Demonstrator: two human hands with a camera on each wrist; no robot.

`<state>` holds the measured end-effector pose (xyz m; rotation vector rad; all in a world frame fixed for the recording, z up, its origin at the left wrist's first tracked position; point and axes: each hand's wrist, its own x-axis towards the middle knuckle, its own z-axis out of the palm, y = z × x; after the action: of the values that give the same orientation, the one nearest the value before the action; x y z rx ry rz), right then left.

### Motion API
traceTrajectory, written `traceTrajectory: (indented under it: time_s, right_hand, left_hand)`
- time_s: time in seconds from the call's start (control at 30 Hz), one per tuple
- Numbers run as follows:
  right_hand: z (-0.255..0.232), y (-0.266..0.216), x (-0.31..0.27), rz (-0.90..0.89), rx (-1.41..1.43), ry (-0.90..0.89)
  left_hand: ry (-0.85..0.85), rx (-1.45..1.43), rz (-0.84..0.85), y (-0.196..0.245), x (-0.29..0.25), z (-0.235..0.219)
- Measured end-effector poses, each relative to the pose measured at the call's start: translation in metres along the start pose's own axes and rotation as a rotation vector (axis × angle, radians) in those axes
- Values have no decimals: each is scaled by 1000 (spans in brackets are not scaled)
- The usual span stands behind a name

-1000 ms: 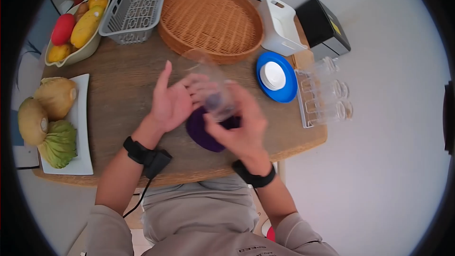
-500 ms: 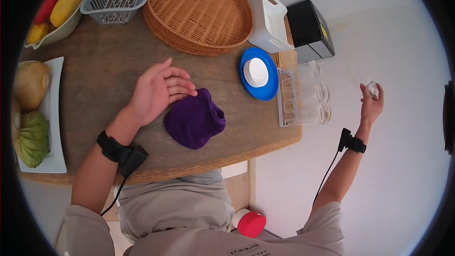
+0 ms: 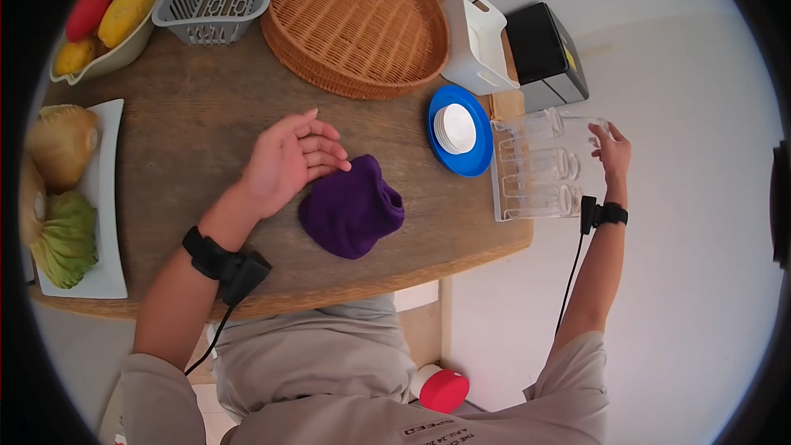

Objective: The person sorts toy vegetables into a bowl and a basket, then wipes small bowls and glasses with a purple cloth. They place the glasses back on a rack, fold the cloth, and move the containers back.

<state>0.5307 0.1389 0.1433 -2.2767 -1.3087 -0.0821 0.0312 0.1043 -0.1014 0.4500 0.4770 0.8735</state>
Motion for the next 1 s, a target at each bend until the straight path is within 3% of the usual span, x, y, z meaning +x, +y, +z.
traceTrajectory:
  time_s: [0.2,0.3,0.4,0.7,0.8,0.83,0.87,0.97,1.0]
  right_hand:
    - [34,21,36,-79,-206,-238]
    - [41,33,46,-92,-104,-318]
    - [38,31,44,28,-141,-411]
    - [39,37,44,1,-163,-506]
    - [49,87,95,-192,-163,-644]
    - [48,79,86,-283,-176,-680]
    - [38,68,82,-66,-262,-638]
    - [28,76,81,-247,-296,-414]
    - [22,83,92,-435,-491,-249]
  left_hand:
    - [-10,-10,-2,0,0,-2]
    - [-24,-7,2,-1,0,-3]
    - [-33,0,5,-1,0,-3]
    - [-79,-5,-8,-3,5,-6]
    - [-85,25,11,0,2,-12]
    - [-109,36,16,-2,3,-12]
    - [-98,47,21,-2,3,-11]
    - [-21,172,52,3,-1,-5]
    - [34,279,71,4,-3,0]
